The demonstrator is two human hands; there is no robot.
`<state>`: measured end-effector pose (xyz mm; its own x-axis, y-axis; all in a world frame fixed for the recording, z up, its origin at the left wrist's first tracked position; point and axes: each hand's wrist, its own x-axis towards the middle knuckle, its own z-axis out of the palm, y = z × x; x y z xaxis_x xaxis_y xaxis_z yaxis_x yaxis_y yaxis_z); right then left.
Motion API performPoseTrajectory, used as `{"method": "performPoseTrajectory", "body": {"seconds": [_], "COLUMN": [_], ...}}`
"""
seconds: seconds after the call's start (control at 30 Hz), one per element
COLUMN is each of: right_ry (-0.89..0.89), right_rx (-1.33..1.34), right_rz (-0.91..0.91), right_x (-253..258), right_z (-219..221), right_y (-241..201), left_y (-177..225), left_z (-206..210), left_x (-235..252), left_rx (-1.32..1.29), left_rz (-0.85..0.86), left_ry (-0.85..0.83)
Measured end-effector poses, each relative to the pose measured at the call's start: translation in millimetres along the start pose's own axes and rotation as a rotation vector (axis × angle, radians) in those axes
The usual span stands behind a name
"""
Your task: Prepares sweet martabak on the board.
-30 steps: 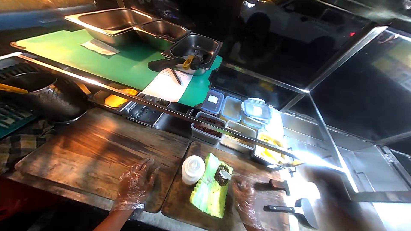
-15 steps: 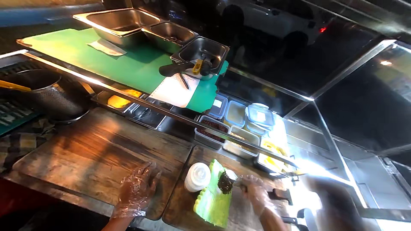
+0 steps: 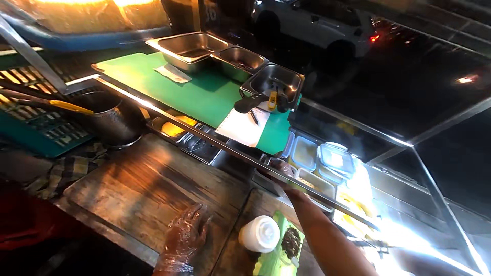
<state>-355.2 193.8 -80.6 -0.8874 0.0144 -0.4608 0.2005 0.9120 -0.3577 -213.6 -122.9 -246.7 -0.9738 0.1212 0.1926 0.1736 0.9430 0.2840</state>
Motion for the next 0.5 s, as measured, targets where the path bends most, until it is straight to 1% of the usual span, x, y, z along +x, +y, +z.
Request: {"method": "performPoseTrajectory", "body": {"seconds": [0.03, 0.07, 0.1, 0.17, 0.23, 0.3, 0.33, 0.37, 0.4, 0.43, 0.47, 0.5], "right_ry": [-0.053, -0.060, -0.038, 0.112, 0.253, 0.265, 0.295, 0.434, 0.693, 0.605, 0.469, 0.410], "right_rx": [0.038, 0.083, 0.145, 0.242, 0.308, 0.322, 0.340, 0.336, 0.335, 0.381, 0.409, 0.391], "right_rz": [-0.009, -0.007, 0.037, 0.178, 0.229, 0.231, 0.181, 0.055, -0.105, -0.041, 0.058, 0.105], "right_x": [-7.9, -11.8, -15.8, -29.9, -32.8, -40.4, -37.9, -28.8, -7.7, -10.8, -24.4, -31.5], "right_z": [-14.1, -19.9, -21.3, -14.4, -4.0, -8.9, -4.2, 13.1, 40.9, 38.3, 28.0, 28.2], "right_y": [-11.6, -14.6, -15.2, -16.3, -4.6, 4.0, 17.4, 39.8, 67.9, 72.9, 70.4, 76.9], "left_y": [0.0, 0.1, 0.2, 0.3, 0.5, 0.7, 0.8, 1.0, 1.2, 1.1, 0.7, 0.2], "left_z": [-0.4, -0.4, 0.4, 0.9, -0.7, -1.7, -1.9, -1.7, -1.4, -1.1, -0.8, -0.3], "left_x": [-0.3, -0.6, -0.8, -1.3, -0.8, -0.7, -0.8, -0.7, -0.3, -0.2, -0.2, -0.1], "left_rx": [0.000, 0.001, 0.003, 0.004, 0.007, 0.001, 0.002, 0.001, 0.000, -0.002, -0.005, -0.007], "left_rz": [-0.002, -0.005, -0.007, -0.005, -0.014, -0.020, -0.016, -0.009, -0.002, 0.002, 0.008, 0.012], "left_ry": [-0.005, -0.019, -0.027, -0.024, -0.036, -0.055, -0.057, -0.053, -0.052, -0.052, -0.047, -0.046]}}
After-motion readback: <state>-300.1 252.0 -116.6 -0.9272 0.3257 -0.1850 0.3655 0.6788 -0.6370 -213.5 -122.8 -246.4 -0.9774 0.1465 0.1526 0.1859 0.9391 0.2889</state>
